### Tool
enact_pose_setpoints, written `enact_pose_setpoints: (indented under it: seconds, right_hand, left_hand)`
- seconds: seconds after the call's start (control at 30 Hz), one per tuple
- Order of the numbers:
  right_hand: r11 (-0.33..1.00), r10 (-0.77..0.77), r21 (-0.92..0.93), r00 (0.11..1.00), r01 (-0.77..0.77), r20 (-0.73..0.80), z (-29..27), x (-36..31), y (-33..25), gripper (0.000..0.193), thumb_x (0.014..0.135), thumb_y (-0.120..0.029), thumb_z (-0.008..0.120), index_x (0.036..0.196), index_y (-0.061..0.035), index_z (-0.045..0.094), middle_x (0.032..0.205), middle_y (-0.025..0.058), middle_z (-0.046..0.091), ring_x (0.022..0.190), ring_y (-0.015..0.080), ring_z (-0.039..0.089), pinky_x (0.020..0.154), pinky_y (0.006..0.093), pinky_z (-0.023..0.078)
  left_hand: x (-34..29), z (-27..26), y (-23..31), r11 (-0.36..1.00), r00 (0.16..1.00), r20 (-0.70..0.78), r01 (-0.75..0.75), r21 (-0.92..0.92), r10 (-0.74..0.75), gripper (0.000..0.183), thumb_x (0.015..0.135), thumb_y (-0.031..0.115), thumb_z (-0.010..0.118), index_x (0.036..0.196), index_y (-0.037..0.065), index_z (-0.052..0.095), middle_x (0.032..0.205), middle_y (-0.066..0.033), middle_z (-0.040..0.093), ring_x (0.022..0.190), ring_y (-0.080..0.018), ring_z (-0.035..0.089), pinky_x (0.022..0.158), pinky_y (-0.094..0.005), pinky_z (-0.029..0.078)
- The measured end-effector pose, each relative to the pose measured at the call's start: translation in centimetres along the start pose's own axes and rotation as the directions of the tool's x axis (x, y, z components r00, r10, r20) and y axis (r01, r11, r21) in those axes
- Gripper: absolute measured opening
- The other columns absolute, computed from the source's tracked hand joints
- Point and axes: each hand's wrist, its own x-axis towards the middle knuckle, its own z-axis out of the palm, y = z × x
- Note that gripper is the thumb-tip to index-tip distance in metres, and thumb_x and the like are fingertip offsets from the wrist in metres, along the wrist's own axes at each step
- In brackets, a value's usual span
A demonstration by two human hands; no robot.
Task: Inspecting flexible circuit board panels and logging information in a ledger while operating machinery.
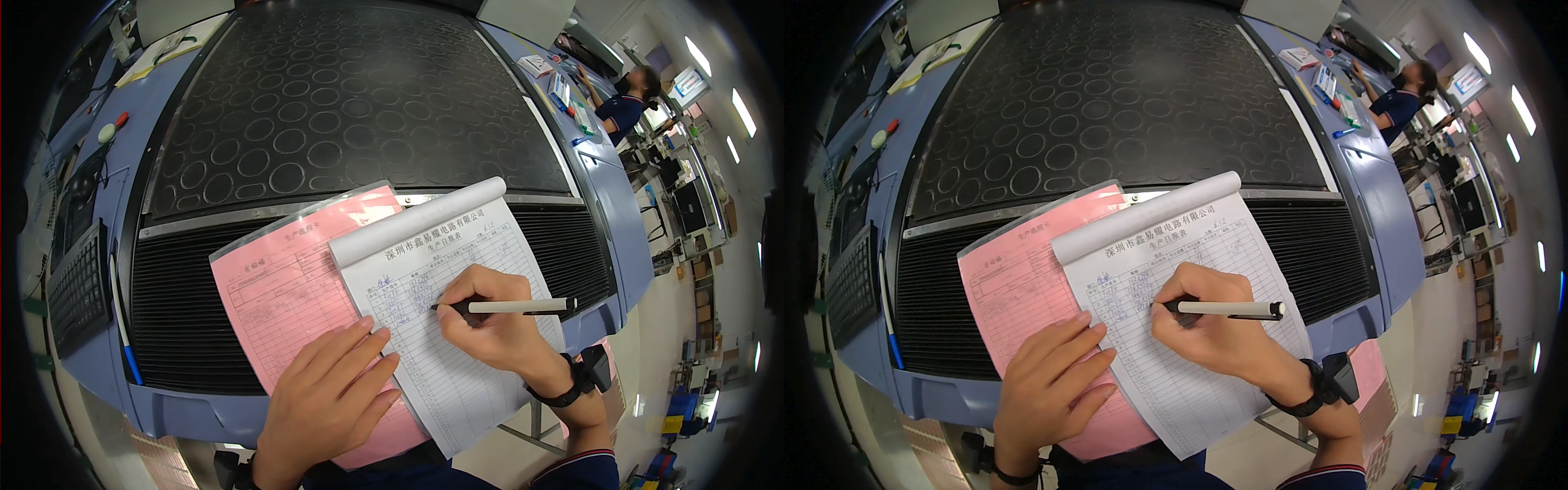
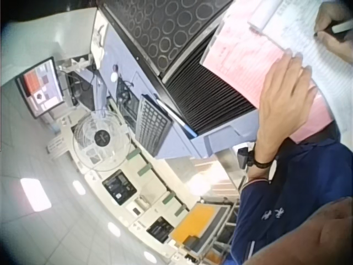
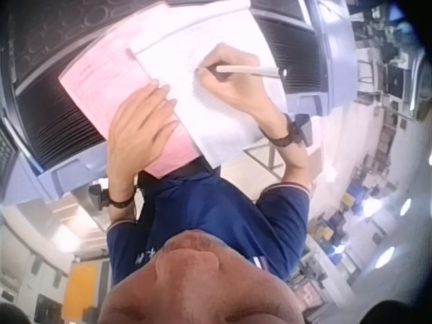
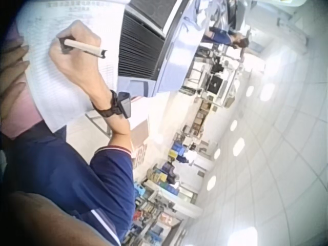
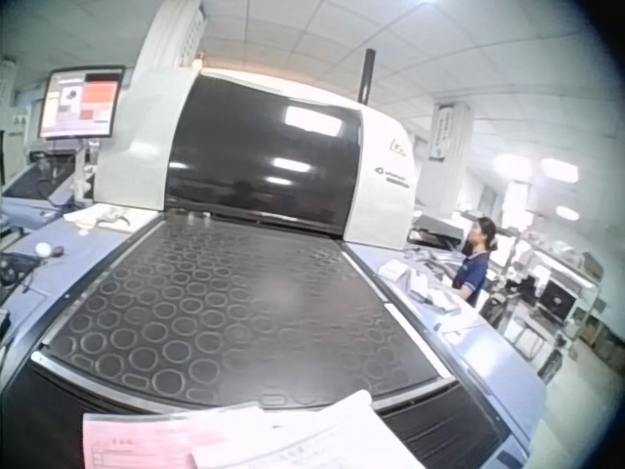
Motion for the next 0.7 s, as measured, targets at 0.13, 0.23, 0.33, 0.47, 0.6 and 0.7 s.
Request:
enact_pose_setpoints:
  seconds: [0.13, 0.23, 0.33, 0.47, 0.6, 0.7]
  right_hand:
    - [1.000, -0.006, -0.017, 1.000, 0.006, 0.012, -0.03, -0.05, -0.01, 0.009, 0.075, -0.003, 0.071, 0.074, -0.0017, 0.062, 0.065, 0.0070, 0.062, 0.053, 0.0132, 0.059, 0.049, 0.0256, 0.044]
    - [1.000, -0.023, -0.002, 1.000, 0.023, -0.014, 0.00, -0.14, 0.12, 0.010, 0.075, -0.003, 0.071, 0.074, -0.0019, 0.061, 0.065, 0.0072, 0.062, 0.053, 0.0134, 0.059, 0.049, 0.0257, 0.044]
    - [0.998, -0.057, -0.028, 0.998, 0.056, -0.040, 0.17, -0.05, 0.22, 0.010, 0.075, -0.002, 0.071, 0.075, -0.0018, 0.061, 0.064, 0.0076, 0.061, 0.053, 0.0141, 0.059, 0.049, 0.0259, 0.044]
    - [0.996, -0.077, -0.038, 0.996, 0.075, -0.049, 0.21, 0.00, 0.16, 0.010, 0.075, -0.001, 0.070, 0.075, -0.0016, 0.061, 0.064, 0.0080, 0.061, 0.053, 0.0149, 0.059, 0.049, 0.0261, 0.044]
    - [0.998, -0.051, -0.036, 0.999, 0.051, -0.019, -0.06, 0.04, 0.07, 0.010, 0.075, -0.002, 0.071, 0.075, -0.0017, 0.061, 0.064, 0.0080, 0.061, 0.053, 0.0155, 0.059, 0.049, 0.0269, 0.044]
    - [0.998, -0.050, -0.035, 0.999, 0.050, -0.011, -0.06, 0.05, 0.09, 0.010, 0.075, -0.002, 0.071, 0.075, -0.0016, 0.061, 0.064, 0.0081, 0.061, 0.053, 0.0156, 0.059, 0.049, 0.0271, 0.044]
  left_hand:
    - [0.02, 0.08, 0.05, 1.000, 1.000, 0.000, 0.008, -0.004, -0.008, 0.033, 0.068, 0.021, 0.080, 0.097, 0.006, 0.075, 0.113, -0.0115, 0.070, 0.115, -0.0300, 0.063, 0.092, -0.0414, 0.052]
    - [-0.04, 0.09, 0.07, 1.000, 1.000, 0.000, 0.014, -0.012, -0.014, 0.033, 0.069, 0.021, 0.080, 0.097, 0.006, 0.075, 0.114, -0.0113, 0.070, 0.115, -0.0296, 0.062, 0.092, -0.0413, 0.052]
    - [-0.04, 0.04, 0.16, 0.999, 1.000, 0.004, 0.027, -0.017, -0.027, 0.032, 0.069, 0.021, 0.080, 0.097, 0.006, 0.075, 0.114, -0.0110, 0.070, 0.115, -0.0294, 0.062, 0.092, -0.0411, 0.052]
    - [-0.04, 0.08, 0.12, 1.000, 1.000, 0.004, 0.024, -0.015, -0.024, 0.032, 0.070, 0.021, 0.080, 0.097, 0.006, 0.075, 0.114, -0.0111, 0.070, 0.115, -0.0294, 0.062, 0.092, -0.0409, 0.051]
    - [-0.04, 0.08, 0.08, 1.000, 1.000, 0.004, 0.020, -0.016, -0.020, 0.032, 0.070, 0.021, 0.080, 0.097, 0.006, 0.075, 0.115, -0.0111, 0.069, 0.116, -0.0294, 0.062, 0.093, -0.0410, 0.051]
    - [0.03, -0.01, 0.14, 1.000, 1.000, 0.004, 0.016, -0.004, -0.016, 0.032, 0.070, 0.021, 0.080, 0.098, 0.006, 0.075, 0.115, -0.0110, 0.069, 0.115, -0.0295, 0.062, 0.093, -0.0411, 0.051]
